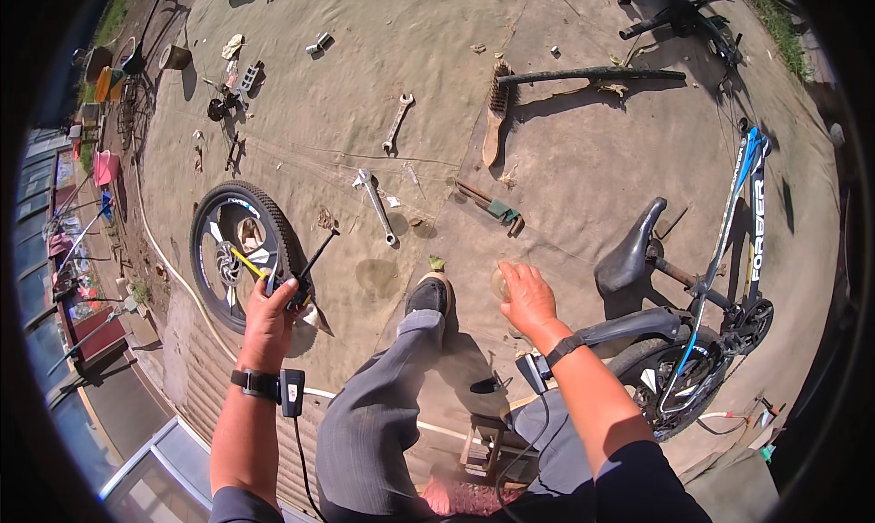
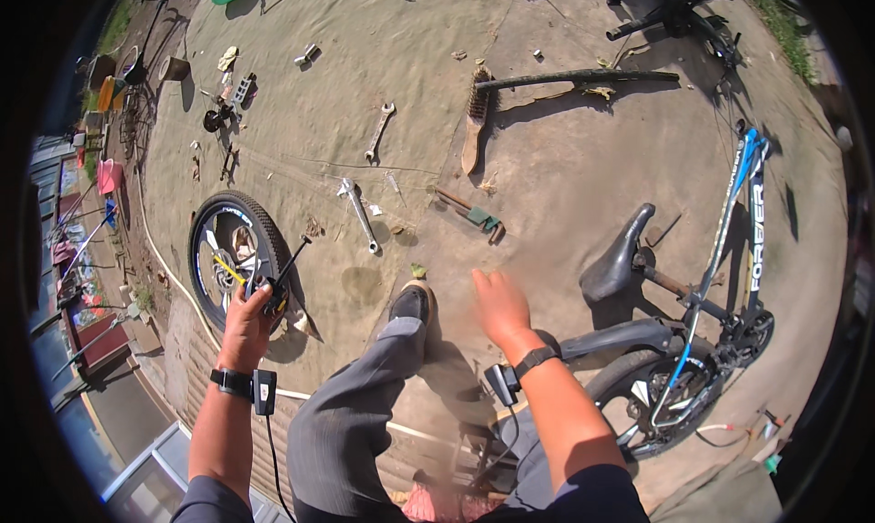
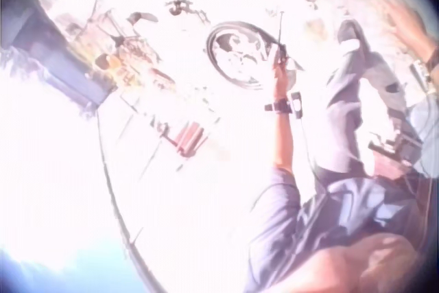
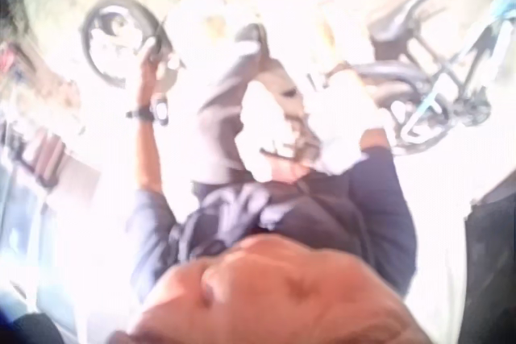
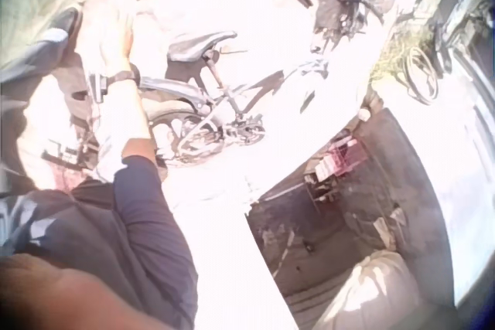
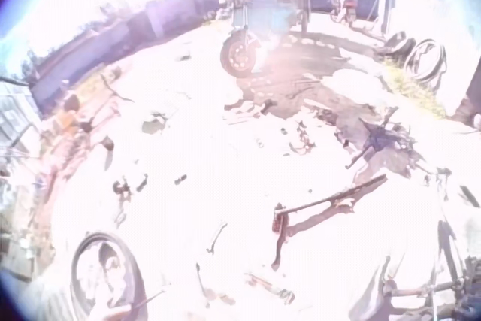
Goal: The person pours liquid from a green bottle into a small spray bottle, then walks to a bicycle repair area. They wipe the spray bottle and its nozzle with a cloth, then walk back toward the starting area.
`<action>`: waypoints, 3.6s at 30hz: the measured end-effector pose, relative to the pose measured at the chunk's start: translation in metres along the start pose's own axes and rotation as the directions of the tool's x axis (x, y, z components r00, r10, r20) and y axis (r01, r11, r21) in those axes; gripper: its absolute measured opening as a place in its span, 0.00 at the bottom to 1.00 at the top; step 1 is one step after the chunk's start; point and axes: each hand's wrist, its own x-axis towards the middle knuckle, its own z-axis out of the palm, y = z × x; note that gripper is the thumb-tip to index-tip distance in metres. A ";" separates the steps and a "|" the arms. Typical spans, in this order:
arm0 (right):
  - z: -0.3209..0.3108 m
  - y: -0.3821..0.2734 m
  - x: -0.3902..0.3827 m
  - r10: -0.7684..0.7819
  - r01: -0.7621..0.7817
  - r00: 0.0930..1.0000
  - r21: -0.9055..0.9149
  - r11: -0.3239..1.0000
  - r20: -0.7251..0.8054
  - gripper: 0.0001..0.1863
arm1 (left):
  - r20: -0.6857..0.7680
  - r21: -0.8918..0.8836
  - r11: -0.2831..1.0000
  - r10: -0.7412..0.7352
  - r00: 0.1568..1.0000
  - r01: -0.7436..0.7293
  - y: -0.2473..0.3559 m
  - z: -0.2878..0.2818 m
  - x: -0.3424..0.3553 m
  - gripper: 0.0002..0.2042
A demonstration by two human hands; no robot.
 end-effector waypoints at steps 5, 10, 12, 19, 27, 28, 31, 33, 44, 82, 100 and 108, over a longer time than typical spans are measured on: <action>-0.098 -0.050 -0.033 0.038 -0.040 0.999 -0.063 0.997 -0.032 0.41 | -0.154 0.049 0.988 -0.134 0.979 0.143 0.014 -0.051 -0.062 0.22; -0.258 -0.126 -0.067 0.119 -0.132 0.989 -0.154 0.979 -0.091 0.42 | -0.174 0.019 0.969 -0.240 0.955 0.247 0.057 -0.109 -0.148 0.28; -0.323 -0.153 -0.080 0.128 -0.163 0.977 -0.213 0.963 -0.170 0.42 | -0.204 0.070 0.963 -0.241 0.949 0.260 0.078 -0.127 -0.176 0.28; -0.503 -0.192 -0.082 0.211 -0.331 0.880 -0.230 0.915 -0.425 0.41 | -0.230 -0.052 0.993 -0.113 0.967 0.104 0.215 -0.133 -0.189 0.26; -0.603 -0.218 -0.006 0.283 -0.414 0.828 -0.188 0.890 -0.484 0.42 | -0.409 0.016 0.992 0.122 0.904 -0.126 0.355 -0.124 -0.130 0.28; -0.611 -0.213 0.009 0.305 -0.432 0.825 -0.184 0.883 -0.476 0.43 | -0.404 0.066 0.986 0.165 0.900 -0.151 0.376 -0.122 -0.120 0.28; -0.640 -0.203 0.074 0.321 -0.418 0.845 -0.156 0.895 -0.427 0.43 | -0.481 0.130 0.982 0.184 0.857 -0.137 0.459 -0.100 -0.103 0.27; -0.665 -0.210 0.123 0.251 -0.344 0.864 -0.148 0.927 -0.436 0.43 | -0.497 0.142 0.978 0.205 0.843 -0.154 0.479 -0.098 -0.072 0.27; -0.806 -0.383 0.457 -0.032 -0.086 0.899 -0.249 0.965 -0.436 0.41 | -0.637 0.327 0.944 0.249 0.729 -0.037 0.626 -0.082 0.070 0.28; -1.084 -1.075 1.688 -0.372 0.255 0.873 -0.354 0.900 -0.315 0.38 | -0.837 0.146 0.983 0.061 0.543 0.115 1.442 -0.254 0.911 0.31; -1.131 -1.338 2.154 -0.066 -0.022 0.946 -0.268 0.963 -0.317 0.40 | -0.773 0.398 0.916 0.361 0.521 -0.046 1.926 -0.487 1.393 0.31; -1.190 -1.548 2.433 -0.281 0.196 0.902 -0.268 0.943 -0.328 0.39 | -0.799 0.247 0.958 0.117 0.590 0.144 2.089 -0.529 1.515 0.32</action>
